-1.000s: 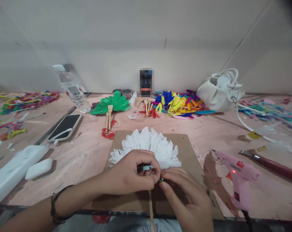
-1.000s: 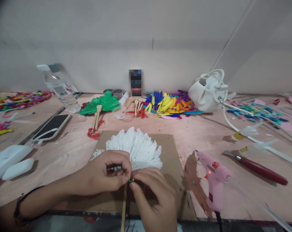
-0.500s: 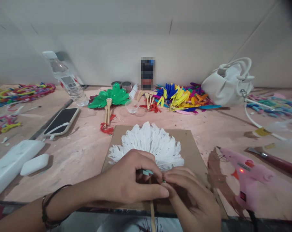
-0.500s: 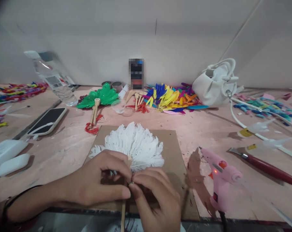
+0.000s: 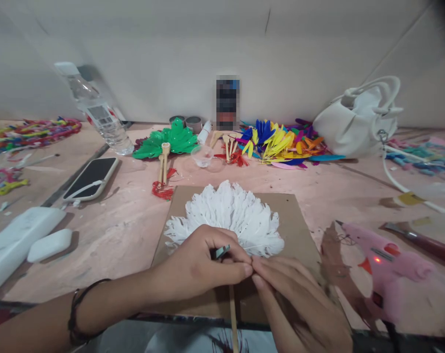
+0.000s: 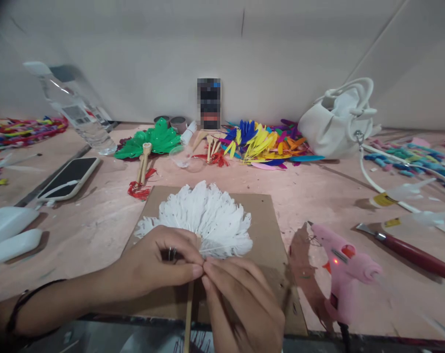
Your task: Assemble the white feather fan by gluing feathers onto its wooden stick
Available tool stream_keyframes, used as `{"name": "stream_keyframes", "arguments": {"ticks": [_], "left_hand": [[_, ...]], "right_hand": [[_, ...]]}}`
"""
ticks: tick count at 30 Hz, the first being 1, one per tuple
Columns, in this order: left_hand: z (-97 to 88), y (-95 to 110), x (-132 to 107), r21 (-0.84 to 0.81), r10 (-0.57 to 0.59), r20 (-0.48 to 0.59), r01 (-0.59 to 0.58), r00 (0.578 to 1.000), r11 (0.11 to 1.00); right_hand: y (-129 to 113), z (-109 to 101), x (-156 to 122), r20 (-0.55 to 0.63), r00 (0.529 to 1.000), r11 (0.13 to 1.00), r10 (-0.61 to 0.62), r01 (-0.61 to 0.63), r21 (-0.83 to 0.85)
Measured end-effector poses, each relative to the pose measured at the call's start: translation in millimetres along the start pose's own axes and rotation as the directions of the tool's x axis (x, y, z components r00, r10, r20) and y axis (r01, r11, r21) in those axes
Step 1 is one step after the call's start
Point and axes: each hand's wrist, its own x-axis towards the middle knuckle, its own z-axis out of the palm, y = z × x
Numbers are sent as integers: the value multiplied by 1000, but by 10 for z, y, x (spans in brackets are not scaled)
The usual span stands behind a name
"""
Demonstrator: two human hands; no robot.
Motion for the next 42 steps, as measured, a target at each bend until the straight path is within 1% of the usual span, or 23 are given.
{"name": "stream_keyframes", "arguments": {"ticks": [5,9,14,19,21,24,25,28,31,33,35,37,39,42], "left_hand": [[19,45,19,72,63,37,-65,997,995],[39,49,3,108,129,37,-132,991,985],[48,8,-24,91,111,25,-113,994,989],[59,34,-6,102,93,-3,-93,996,991],[65,43,0,120,110,-16,-107,994,987],[78,45,-3,169,168,-38,-159,985,973],[84,43,-7,190,189,-46,-177,981,966],[108,34,-26,254,253,-72,-227,965,940],[134,20,-52,322,327,-73,-288,942,902],[143,12,-68,379,383,-47,-338,923,861],[141,4,-79,452,437,0,-390,900,802],[131,-7,-80,524,481,54,-435,875,732],[120,-22,-75,566,507,89,-463,857,682],[112,-42,-66,568,497,102,-460,862,682]], "right_hand": [[-47,6,-9,-68,995,997,79,-77,31],[-64,30,-35,-86,990,993,113,-110,41],[-58,27,-32,-72,992,994,106,-105,25],[-59,20,-3,-44,996,997,78,-79,-5],[-65,28,-4,-51,996,997,77,-78,-19],[-71,35,-1,-90,992,995,86,-90,-42],[-71,31,5,-83,994,995,74,-79,-60],[-65,10,39,-47,999,994,28,-32,-100],[-56,-4,59,-13,1000,995,-11,10,-97],[-49,-2,53,-14,1000,994,-14,12,-105],[-38,3,41,-12,1000,995,-9,7,-104],[-28,7,34,17,1000,995,-21,23,-101],[-23,11,34,33,999,995,-29,33,-99],[-33,27,26,22,1000,996,3,-1,-85]]}}
